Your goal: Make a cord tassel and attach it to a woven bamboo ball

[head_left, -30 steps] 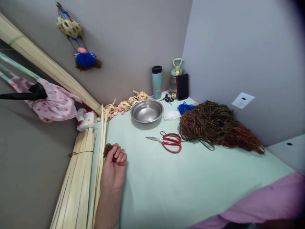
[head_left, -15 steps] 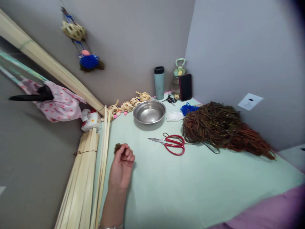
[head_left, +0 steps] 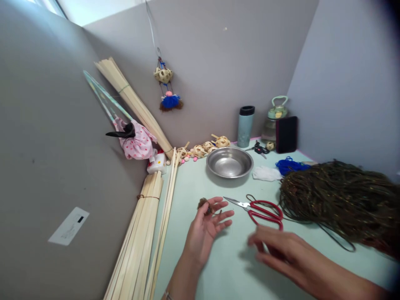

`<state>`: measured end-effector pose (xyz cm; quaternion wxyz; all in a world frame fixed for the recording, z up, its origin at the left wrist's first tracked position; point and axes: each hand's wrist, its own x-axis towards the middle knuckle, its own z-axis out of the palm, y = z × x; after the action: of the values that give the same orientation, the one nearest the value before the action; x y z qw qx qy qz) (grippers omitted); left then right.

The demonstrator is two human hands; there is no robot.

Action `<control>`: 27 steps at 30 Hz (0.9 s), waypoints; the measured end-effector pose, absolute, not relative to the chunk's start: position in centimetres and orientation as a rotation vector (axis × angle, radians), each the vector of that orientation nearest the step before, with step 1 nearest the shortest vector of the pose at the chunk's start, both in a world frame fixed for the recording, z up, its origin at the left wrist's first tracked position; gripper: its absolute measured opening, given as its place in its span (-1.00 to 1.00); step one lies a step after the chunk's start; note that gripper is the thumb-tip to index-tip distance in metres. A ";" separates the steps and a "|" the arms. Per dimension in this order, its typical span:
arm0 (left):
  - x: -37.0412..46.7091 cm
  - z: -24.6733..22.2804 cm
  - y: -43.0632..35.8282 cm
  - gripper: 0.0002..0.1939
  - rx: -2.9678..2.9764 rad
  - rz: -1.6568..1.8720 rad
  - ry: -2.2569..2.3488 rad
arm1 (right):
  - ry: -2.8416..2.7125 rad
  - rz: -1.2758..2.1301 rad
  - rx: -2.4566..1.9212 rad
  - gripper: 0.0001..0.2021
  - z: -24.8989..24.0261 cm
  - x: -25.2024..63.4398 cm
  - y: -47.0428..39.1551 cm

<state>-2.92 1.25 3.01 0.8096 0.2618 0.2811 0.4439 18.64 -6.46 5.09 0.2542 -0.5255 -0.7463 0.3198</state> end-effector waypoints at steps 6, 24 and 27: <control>-2.1 2.2 1.0 -0.58 0.576 0.985 0.573 | -1.750 1.117 -1.190 -0.78 5.1 12.2 0.4; -3.1 2.0 2.0 -0.61 1.024 0.996 0.765 | -1.555 1.481 -1.212 -0.64 3.0 13.7 2.6; -3.2 2.2 2.1 -0.74 1.049 0.992 0.801 | -1.529 1.556 -1.155 -0.65 3.4 13.6 2.3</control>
<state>-3.24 2.14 2.24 0.6781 0.4671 0.3564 0.4415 13.57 2.34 3.37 0.3304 -0.4416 -0.5846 0.5950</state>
